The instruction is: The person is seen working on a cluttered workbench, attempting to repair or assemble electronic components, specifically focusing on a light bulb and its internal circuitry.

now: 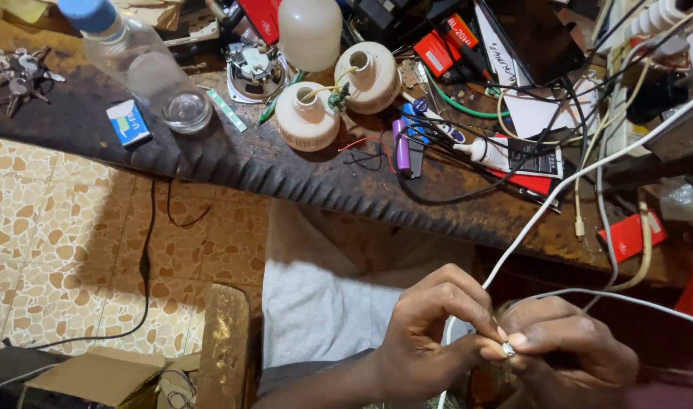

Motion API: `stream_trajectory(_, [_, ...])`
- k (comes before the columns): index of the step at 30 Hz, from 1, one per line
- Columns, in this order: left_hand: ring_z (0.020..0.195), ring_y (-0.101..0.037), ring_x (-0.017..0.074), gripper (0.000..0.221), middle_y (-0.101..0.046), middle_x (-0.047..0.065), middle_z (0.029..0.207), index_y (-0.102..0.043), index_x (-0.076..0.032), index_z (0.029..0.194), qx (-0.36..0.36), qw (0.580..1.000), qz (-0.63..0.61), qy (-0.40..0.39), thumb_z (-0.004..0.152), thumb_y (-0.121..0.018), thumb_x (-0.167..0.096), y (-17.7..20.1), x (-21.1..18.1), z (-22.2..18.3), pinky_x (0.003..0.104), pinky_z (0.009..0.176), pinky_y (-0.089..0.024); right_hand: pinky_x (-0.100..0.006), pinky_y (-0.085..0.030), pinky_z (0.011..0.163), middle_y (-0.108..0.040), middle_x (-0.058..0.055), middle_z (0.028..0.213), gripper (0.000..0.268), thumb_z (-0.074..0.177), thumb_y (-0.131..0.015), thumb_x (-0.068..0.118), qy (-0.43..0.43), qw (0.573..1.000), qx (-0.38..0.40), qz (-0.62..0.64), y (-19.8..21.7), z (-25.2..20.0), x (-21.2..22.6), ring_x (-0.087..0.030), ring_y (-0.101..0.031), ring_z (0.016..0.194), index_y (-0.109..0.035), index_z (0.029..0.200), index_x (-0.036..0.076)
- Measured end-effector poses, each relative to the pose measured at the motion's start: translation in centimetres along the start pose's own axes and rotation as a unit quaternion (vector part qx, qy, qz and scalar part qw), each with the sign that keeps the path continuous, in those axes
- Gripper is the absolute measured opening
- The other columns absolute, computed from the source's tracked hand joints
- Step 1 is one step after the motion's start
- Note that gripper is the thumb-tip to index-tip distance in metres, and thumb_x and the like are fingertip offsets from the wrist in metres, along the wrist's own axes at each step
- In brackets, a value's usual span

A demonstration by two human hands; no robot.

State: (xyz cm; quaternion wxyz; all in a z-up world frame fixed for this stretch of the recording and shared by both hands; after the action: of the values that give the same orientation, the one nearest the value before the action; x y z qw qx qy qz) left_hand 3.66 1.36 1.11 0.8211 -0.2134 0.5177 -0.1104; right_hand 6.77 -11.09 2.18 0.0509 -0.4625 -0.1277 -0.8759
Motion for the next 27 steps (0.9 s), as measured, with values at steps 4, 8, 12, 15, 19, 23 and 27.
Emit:
stream_trajectory(4, [0.075, -0.050, 0.0120, 0.019, -0.055, 0.001, 0.082, -0.054, -0.013, 0.088, 0.009, 0.999, 0.019, -0.028, 0.086, -0.058, -0.032, 0.1, 0.6, -0.6, 0.023, 0.071, -0.043, -0.019, -0.048, 0.053, -0.054, -0.003, 0.062, 0.018, 0.074, -0.062, 0.025, -0.023, 0.992, 0.046, 0.114, -0.1, -0.2, -1.1, -0.010, -0.053, 0.055, -0.053, 0.074, 0.011])
stream_trajectory(8, [0.073, -0.047, 0.0089, 0.017, -0.050, 0.000, 0.083, -0.058, -0.018, 0.090, 0.003, 0.999, -0.001, -0.032, 0.078, -0.067, -0.026, 0.2, 1.1, -1.0, 0.020, 0.068, -0.042, -0.022, -0.040, 0.050, -0.049, -0.001, 0.065, 0.023, 0.077, -0.068, 0.025, -0.062, 0.948, 0.115, 0.290, -1.4, 0.1, -1.4, -0.010, -0.045, 0.053, -0.052, 0.071, 0.011])
stream_trajectory(12, [0.071, -0.047, 0.0091, 0.016, -0.047, 0.001, 0.082, -0.061, -0.017, 0.090, 0.016, 0.999, 0.005, -0.029, 0.079, -0.066, -0.028, 0.5, 1.4, -1.1, 0.020, 0.066, -0.042, -0.027, -0.047, 0.054, -0.053, -0.005, 0.072, 0.013, 0.078, -0.068, 0.015, -0.049, 0.915, 0.127, 0.380, -2.4, 0.3, -1.7, -0.015, -0.052, 0.058, -0.057, 0.076, 0.007])
stream_trajectory(15, [0.071, -0.047, 0.0063, 0.018, -0.046, -0.001, 0.082, -0.063, -0.022, 0.093, 0.018, 0.999, 0.017, -0.045, 0.077, -0.069, -0.027, 0.6, 1.9, -1.4, 0.019, 0.067, -0.042, -0.026, -0.042, 0.048, -0.049, -0.006, 0.073, 0.012, 0.083, -0.058, 0.012, 0.011, 0.894, 0.145, 0.425, -3.0, 0.6, -1.1, -0.015, -0.046, 0.054, -0.054, 0.093, 0.006])
stream_trajectory(19, [0.072, -0.046, 0.0071, 0.021, -0.046, -0.002, 0.081, -0.063, -0.021, 0.093, 0.026, 0.990, 0.068, -0.120, 0.075, -0.070, -0.029, 0.6, 1.7, -1.3, 0.020, 0.066, -0.040, -0.029, -0.047, 0.050, -0.049, -0.015, 0.074, 0.014, 0.077, -0.060, 0.003, 0.026, 0.866, 0.179, 0.466, -2.3, -0.1, -2.2, -0.023, -0.049, 0.059, -0.049, 0.083, 0.005])
stream_trajectory(23, [0.066, -0.044, 0.0080, 0.020, -0.046, -0.004, 0.075, -0.063, -0.022, 0.095, 0.027, 0.977, 0.124, -0.172, 0.077, -0.068, -0.031, 0.6, 1.7, -1.2, 0.026, 0.067, -0.035, -0.029, -0.047, 0.051, -0.053, -0.016, 0.075, 0.011, 0.075, -0.058, 0.003, 0.032, 0.862, 0.154, 0.482, -2.5, -0.4, -2.5, -0.024, -0.051, 0.062, -0.048, 0.078, 0.007])
stream_trajectory(27, [0.066, -0.045, 0.0128, 0.012, -0.047, -0.002, 0.077, -0.062, -0.020, 0.094, 0.063, 0.976, 0.118, -0.169, 0.087, -0.060, -0.029, 1.1, 1.9, -1.2, 0.028, 0.069, -0.040, -0.025, -0.047, 0.048, -0.052, -0.015, 0.069, 0.006, 0.081, -0.055, 0.006, 0.017, 0.870, 0.130, 0.475, -2.7, -0.4, -2.4, -0.020, -0.050, 0.056, -0.051, 0.076, 0.008])
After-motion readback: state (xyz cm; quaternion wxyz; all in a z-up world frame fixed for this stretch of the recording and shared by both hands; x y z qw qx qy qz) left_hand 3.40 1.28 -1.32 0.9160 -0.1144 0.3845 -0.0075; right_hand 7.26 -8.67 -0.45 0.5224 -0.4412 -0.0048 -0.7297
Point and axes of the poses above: each hand's wrist, its own z-axis towards the middle knuckle, its own y-axis out of the back of the hand, x = y × z, the point moved 4 cm from there along z, towards the middle knuckle
